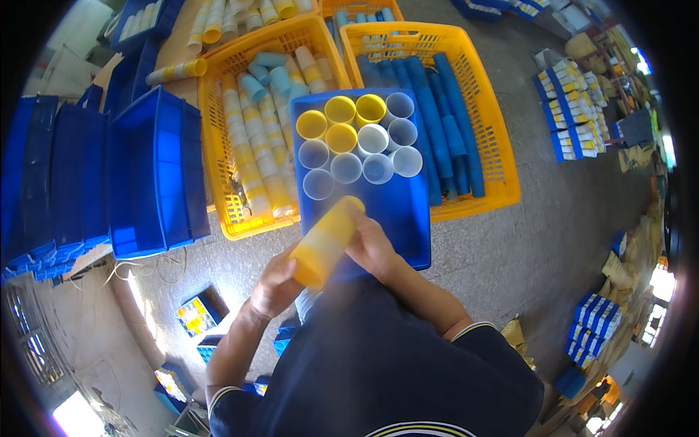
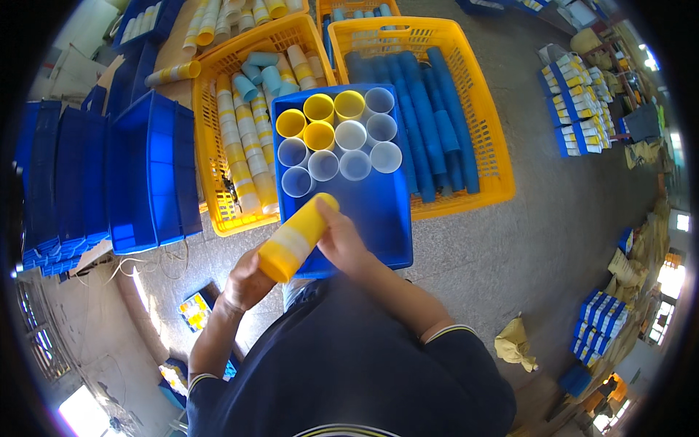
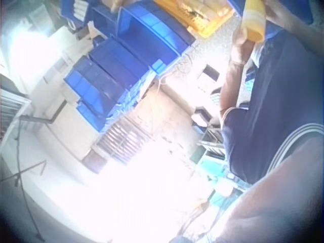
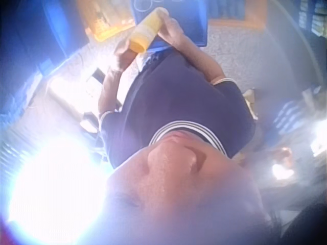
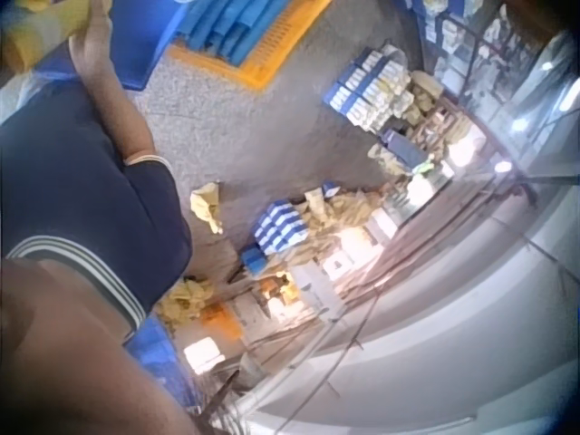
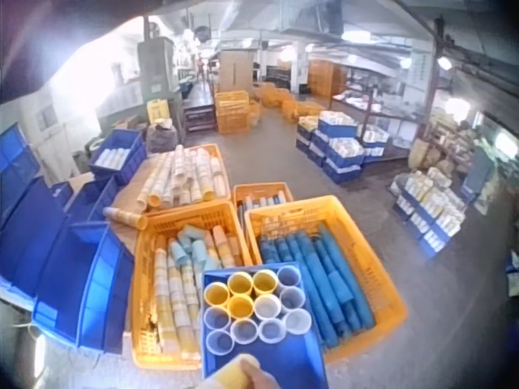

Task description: The person repeatedly picks up blue plastic trays and stacks blue and yellow-and-white striped plastic tubes into them from yellow baskets. The person also briefly handles papers on a workbench and uses a green tool to scrape the rim of a tray containing white and yellow tubes. The filled trays are placed on the floor or workbench.

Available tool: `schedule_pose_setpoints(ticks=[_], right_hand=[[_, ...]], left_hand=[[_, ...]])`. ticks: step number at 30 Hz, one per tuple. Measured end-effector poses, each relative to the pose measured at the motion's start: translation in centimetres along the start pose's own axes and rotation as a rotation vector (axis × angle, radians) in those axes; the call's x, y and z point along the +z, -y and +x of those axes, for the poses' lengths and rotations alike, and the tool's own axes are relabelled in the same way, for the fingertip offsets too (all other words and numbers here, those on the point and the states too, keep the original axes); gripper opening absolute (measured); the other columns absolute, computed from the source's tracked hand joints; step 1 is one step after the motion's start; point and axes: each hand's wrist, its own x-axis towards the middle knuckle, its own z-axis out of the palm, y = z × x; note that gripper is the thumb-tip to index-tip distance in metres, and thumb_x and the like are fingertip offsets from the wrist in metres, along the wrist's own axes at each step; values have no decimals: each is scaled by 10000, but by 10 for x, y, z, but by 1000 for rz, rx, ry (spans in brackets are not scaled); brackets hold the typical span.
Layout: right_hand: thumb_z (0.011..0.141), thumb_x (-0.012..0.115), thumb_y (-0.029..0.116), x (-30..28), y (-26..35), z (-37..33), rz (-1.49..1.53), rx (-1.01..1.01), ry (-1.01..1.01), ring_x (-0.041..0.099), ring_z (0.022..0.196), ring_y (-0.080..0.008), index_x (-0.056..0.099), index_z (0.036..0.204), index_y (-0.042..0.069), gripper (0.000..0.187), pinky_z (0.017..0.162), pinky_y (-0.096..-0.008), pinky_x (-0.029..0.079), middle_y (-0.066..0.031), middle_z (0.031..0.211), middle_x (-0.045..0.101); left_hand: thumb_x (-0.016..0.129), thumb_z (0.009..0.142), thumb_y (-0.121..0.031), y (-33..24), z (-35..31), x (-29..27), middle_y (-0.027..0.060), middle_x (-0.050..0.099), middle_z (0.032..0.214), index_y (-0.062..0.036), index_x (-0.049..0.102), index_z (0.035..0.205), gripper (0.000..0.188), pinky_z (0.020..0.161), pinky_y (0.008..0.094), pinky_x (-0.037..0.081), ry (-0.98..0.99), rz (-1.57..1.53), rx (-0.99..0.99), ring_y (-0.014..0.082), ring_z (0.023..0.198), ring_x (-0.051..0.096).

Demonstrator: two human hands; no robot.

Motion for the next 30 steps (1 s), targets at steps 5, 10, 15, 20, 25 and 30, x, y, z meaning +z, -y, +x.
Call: schedule_pose_setpoints(ticks=[5, 10, 15, 20, 25, 30], right_hand=[[1017, 515, 296, -35, -17, -6, 186, -178, -63, 615, 1008, -193, 552, 1156, 66, 272, 948, -357, 480, -67, 1080, 636], [961, 599, 311, -91, -13, 37, -290, -307, -205, 616, 1023, -221, 517, 1148, 79, 308, 897, -378, 508, -100, 1026, 627], [1022, 333, 549, -87, 30, 12, 54, -310, -71, 585, 1164, -280, 548, 1089, 33, 563, 1077, -449, 390, -185, 1209, 610], [1006, 465, 467, -23, -2, -32, -70, -42, 20, 566, 1178, -285, 489, 1285, -6, 550, 1040, -423, 433, -157, 1252, 586], [1011, 473, 456, -35, 4, 6, -71, -34, -220, 605, 1086, -274, 519, 1222, 4, 502, 984, -412, 482, -157, 1154, 610], [1027, 421, 441, -44, -12, -11, -565, -224, 175, 574, 1158, -295, 445, 1320, -35, 560, 1046, -420, 428, -188, 1243, 584]], left_hand=[[660, 797, 21, 12, 18, 14, 133, 703, 952, 18, 607, 1167, 374, 724, 331, 563, -199, 1250, 379, 281, 776, 693], [693, 659, 15, 12, 23, 18, 169, 645, 826, 13, 602, 1021, 373, 591, 379, 551, -7, 1876, 642, 319, 701, 666], [771, 706, -223, -2, 16, 13, 109, 573, 651, -40, 534, 767, 305, 463, 378, 483, -178, 1796, 834, 269, 530, 594], [626, 765, -63, 23, 24, 21, 126, 579, 659, -53, 509, 741, 120, 485, 391, 487, -126, 1946, 669, 298, 563, 613], [612, 770, -84, 24, 14, 12, 92, 596, 722, -71, 519, 747, 97, 485, 352, 487, 50, 2255, 679, 244, 638, 632], [634, 745, -94, 15, 8, 6, 81, 548, 610, -82, 511, 690, 135, 474, 357, 479, -116, 2134, 772, 246, 547, 600]])
